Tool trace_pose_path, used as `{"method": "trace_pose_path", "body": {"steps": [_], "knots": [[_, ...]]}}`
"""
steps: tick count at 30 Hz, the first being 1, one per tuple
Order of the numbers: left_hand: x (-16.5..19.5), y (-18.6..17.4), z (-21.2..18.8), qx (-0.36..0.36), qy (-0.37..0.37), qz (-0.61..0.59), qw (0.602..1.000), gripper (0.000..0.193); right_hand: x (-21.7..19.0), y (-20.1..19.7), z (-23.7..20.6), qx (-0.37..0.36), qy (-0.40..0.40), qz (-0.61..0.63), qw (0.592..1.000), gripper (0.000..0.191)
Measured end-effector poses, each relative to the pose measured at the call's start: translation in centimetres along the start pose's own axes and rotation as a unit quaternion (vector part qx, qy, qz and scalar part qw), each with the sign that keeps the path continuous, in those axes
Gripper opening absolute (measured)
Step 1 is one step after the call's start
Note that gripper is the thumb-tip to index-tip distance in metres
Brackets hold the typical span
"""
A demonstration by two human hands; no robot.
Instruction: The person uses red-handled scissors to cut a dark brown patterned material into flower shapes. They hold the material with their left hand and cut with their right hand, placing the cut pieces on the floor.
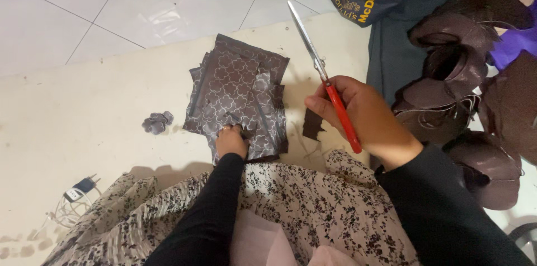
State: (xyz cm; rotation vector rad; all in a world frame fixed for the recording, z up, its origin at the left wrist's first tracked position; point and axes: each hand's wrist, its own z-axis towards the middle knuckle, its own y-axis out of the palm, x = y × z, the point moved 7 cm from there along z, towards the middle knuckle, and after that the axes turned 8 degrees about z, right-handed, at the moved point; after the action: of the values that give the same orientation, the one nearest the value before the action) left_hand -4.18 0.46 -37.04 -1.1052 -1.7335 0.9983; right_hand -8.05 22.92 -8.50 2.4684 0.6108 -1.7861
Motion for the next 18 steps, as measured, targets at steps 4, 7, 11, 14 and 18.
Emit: {"method": "trace_pose_path", "body": {"steps": [4,7,11,14,18], "knots": [[0.6,0.1,0.6,-0.024,0.051,-0.133,0.990,0.032,0.3,-0.3,0.4,0.007,-0.016,-0.036,0.999,0.028],[1.3,0.2,1.2,-0.158,0.046,-0.217,0.962,0.021,0.0,0.0,1.0,0.008,-0.064,-0.056,0.996,0.029],[2.9,-3.2,2.6,-0.283,-0.004,-0.357,0.890,0.025,-0.4,0.6,2.0,0.005,-0.084,-0.078,0.993,0.029],[3.8,-7.3,3.3,-0.345,-0.020,-0.344,0.873,0.029,-0.5,1.0,2.9,0.010,-0.062,-0.074,0.995,0.040],[4.9,-14.9,3.3,-0.330,0.044,-0.291,0.897,0.025,0.5,1.6,3.6,-0.005,0.029,0.040,0.999,0.028]]}}
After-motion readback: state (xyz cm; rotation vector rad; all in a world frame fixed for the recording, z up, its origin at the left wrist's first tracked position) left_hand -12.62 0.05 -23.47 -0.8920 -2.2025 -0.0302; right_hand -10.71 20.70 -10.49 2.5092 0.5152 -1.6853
